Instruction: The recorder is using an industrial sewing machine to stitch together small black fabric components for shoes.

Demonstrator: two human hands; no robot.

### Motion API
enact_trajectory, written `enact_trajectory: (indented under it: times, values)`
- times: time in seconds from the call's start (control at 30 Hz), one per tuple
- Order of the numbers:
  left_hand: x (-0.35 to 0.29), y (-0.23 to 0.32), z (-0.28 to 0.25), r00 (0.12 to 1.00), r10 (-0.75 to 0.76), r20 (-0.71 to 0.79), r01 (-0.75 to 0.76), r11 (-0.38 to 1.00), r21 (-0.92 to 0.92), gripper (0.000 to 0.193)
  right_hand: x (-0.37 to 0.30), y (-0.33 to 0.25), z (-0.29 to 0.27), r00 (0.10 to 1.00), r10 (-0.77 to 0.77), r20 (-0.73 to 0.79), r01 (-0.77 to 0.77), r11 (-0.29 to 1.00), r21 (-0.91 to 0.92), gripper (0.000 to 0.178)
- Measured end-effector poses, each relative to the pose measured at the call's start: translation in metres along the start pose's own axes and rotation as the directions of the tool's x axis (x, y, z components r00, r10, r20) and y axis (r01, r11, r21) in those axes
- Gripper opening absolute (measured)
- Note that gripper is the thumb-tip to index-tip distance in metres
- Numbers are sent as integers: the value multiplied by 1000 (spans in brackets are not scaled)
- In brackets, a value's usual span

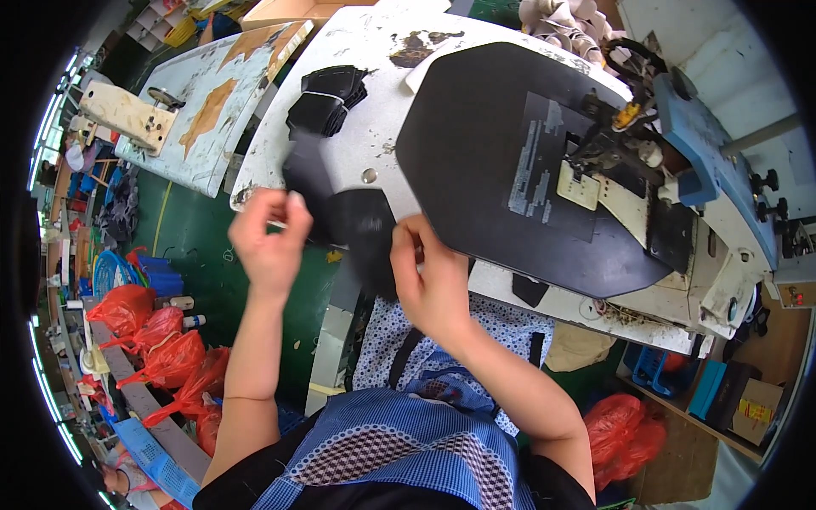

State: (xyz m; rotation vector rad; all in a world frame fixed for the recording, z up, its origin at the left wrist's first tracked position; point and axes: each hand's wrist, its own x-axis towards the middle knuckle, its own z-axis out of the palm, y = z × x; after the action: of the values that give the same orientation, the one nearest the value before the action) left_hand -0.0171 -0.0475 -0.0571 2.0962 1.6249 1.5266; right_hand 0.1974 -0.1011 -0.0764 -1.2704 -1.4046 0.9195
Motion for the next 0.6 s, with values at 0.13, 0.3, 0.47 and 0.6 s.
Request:
enact_trajectory:
  times: [0.13, 0.3, 0.47, 0.6]
  values:
    - [18, -24, 12, 908, 137, 397, -313, 851, 422, 13, -41, -40, -23, 986, 158, -45, -137, 943, 302, 7]
    - [-1, -7, 29, 949, 144, 282, -153, 988, 8, 28, -56, -55, -64, 963, 170, -209, -99, 944, 314, 8]
    - [-30, 123, -16, 647, -7, 763, 642, 545, -539, 43, -81, -57, -79, 983, -17, -182, 60, 970, 235, 21]
    - [30, 105, -16, 271, 243, 931, 700, 614, -364, 33, -60, -36, -130, 716, -617, -327, 557, 787, -266, 61]
